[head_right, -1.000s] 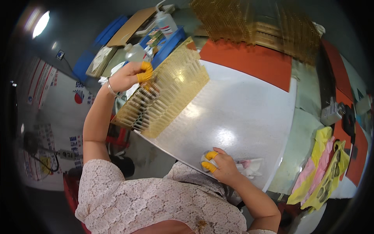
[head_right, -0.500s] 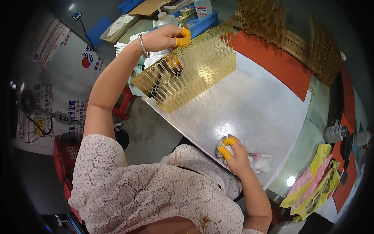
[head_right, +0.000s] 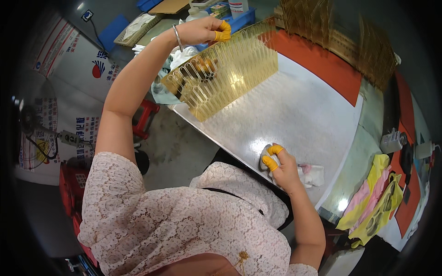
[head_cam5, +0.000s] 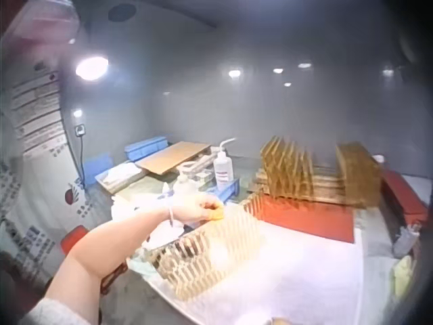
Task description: The person cleans metal plates and metal components on a workbench with a cleaning cloth and cleaning solution from a spray bottle.
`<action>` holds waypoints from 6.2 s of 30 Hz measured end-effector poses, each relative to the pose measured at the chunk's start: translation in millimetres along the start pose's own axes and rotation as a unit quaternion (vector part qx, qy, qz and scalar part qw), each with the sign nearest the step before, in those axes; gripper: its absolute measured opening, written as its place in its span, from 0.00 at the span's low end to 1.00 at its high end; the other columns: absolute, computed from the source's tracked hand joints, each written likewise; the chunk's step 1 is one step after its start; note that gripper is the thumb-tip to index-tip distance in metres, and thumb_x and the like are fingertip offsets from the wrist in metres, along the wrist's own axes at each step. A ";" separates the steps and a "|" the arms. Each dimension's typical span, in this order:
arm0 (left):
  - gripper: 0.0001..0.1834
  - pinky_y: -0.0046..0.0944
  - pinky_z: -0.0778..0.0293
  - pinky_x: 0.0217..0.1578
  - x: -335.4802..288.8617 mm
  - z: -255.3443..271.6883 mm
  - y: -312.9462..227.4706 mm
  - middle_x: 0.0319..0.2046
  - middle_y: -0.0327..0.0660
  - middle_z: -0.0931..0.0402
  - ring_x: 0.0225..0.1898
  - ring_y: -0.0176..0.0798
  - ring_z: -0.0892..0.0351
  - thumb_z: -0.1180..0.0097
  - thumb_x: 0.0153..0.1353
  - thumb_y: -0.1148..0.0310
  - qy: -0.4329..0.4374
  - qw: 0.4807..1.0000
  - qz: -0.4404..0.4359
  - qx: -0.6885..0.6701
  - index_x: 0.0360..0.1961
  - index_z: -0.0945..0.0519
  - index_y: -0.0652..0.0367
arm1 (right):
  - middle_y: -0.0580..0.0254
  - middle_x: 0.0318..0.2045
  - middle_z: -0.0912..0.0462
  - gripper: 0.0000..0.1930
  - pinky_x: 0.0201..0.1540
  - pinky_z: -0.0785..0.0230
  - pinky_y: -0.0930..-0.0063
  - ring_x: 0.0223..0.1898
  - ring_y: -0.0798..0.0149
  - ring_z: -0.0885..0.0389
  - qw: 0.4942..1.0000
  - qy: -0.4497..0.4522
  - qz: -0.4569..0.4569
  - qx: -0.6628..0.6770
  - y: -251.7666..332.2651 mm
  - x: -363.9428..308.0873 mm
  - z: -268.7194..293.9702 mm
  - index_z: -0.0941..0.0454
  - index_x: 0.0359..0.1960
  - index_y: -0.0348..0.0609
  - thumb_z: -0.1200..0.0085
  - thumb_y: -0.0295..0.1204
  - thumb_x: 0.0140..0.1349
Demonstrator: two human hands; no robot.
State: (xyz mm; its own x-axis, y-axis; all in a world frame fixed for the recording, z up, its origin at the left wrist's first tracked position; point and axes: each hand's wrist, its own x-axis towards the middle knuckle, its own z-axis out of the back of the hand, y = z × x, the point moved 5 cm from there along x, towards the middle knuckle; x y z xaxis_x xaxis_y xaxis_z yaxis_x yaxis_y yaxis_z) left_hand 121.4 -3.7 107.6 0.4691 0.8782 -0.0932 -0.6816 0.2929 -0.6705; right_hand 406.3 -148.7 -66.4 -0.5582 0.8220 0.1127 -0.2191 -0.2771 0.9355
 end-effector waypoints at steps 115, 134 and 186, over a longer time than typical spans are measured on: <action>0.35 0.33 0.41 0.52 6.4 -285.7 -119.5 0.50 0.42 0.39 0.51 0.33 0.38 0.40 0.48 0.66 0.056 0.852 -0.155 -0.497 0.55 0.42 0.65 | 0.59 0.38 0.25 0.13 0.42 0.31 0.75 0.38 0.67 0.24 0.839 -0.366 -0.031 0.402 22.8 -47.7 48.2 0.31 0.42 0.37 0.51 0.24 0.54; 0.09 0.48 0.32 0.31 -5.2 -244.1 -69.8 0.25 0.50 0.27 0.28 0.52 0.27 0.52 0.44 0.72 0.172 0.956 -0.166 -0.173 0.29 0.28 0.63 | 0.58 0.50 0.32 0.30 0.51 0.42 0.73 0.50 0.68 0.34 0.964 -0.065 -0.167 0.195 26.6 -11.6 20.1 0.39 0.52 0.32 0.42 0.35 0.51; 0.34 0.35 0.32 0.41 -16.2 43.8 160.1 0.38 0.45 0.27 0.39 0.40 0.27 0.32 0.34 0.63 -0.566 0.818 0.017 -0.099 0.43 0.33 0.65 | 0.64 0.21 0.26 0.07 0.13 0.36 0.79 0.13 0.69 0.30 0.871 0.039 0.056 0.486 132.9 390.9 -46.1 0.30 0.39 0.45 0.58 0.29 0.61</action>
State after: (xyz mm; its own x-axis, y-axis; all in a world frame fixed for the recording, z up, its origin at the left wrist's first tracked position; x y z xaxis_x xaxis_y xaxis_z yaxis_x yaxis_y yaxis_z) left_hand -19.9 45.5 34.0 -0.4459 0.7041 0.5527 -0.5272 0.2924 -0.7978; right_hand 122.0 112.9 86.5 -0.5929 0.7706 0.2338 0.6003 0.2294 0.7662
